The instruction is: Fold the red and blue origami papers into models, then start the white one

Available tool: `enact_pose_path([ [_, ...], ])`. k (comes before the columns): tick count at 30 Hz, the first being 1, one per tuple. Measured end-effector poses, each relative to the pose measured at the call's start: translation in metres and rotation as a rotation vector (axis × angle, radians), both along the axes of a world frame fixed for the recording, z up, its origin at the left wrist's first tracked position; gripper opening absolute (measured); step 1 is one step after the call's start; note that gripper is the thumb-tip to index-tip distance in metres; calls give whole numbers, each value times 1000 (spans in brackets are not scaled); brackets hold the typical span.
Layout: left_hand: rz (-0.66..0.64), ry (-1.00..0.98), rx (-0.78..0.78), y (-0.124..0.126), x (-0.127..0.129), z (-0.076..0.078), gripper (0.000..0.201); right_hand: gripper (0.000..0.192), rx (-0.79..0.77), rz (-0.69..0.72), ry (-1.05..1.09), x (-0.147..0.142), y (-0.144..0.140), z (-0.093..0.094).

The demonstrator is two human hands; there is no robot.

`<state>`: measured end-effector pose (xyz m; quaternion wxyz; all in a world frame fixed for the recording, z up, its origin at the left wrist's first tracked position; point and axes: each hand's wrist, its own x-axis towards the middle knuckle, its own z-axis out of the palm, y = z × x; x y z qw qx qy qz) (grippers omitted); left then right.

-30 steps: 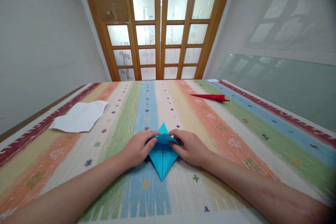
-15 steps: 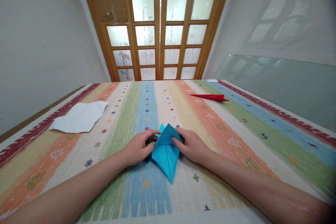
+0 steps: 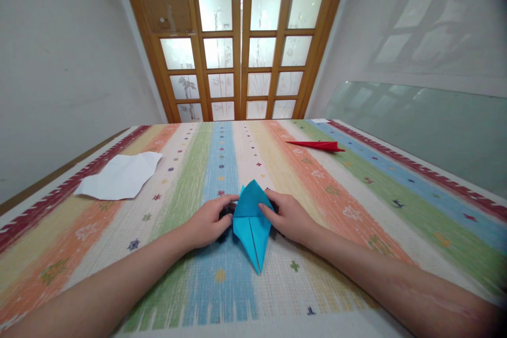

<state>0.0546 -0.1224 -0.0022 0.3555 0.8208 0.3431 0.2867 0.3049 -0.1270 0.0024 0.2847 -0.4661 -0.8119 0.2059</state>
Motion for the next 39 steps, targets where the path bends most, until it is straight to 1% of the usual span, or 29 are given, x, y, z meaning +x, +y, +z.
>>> enact_pose_path([
  [2, 31, 41, 14, -1, 0, 0, 42, 15, 1, 0, -8, 0, 0, 1],
  [4, 63, 79, 32, -1, 0, -1, 43, 15, 5, -1, -16, -1, -1, 1],
  [8, 48, 87, 56, -1, 0, -2, 42, 14, 12, -3, -26, -1, 0, 0],
  [12, 14, 64, 58, -1, 1, -1, 57, 14, 16, 4, -35, 0, 0, -2],
  [14, -11, 51, 63, -1, 1, 1, 60, 14, 19, 6, -36, 0, 0, -2],
  [18, -36, 44, 83, -2, 2, 4, 57, 13, 23, 7, -34, 0, 0, -2],
  [26, -14, 49, 88, -1, 2, 4, 45, 17, 14, -6, -12, -1, 0, -1],
  [32, -18, 51, 55, 0, -1, 2, 47, 19, 25, -7, -46, -1, 0, -1],
  [37, -26, 106, 137, -2, 1, 1, 46, 19, 25, -7, -47, -1, 0, -2],
  [39, -8, 147, 175, -3, 2, -1, 46, 18, 29, -7, -46, -2, 0, -2],
])
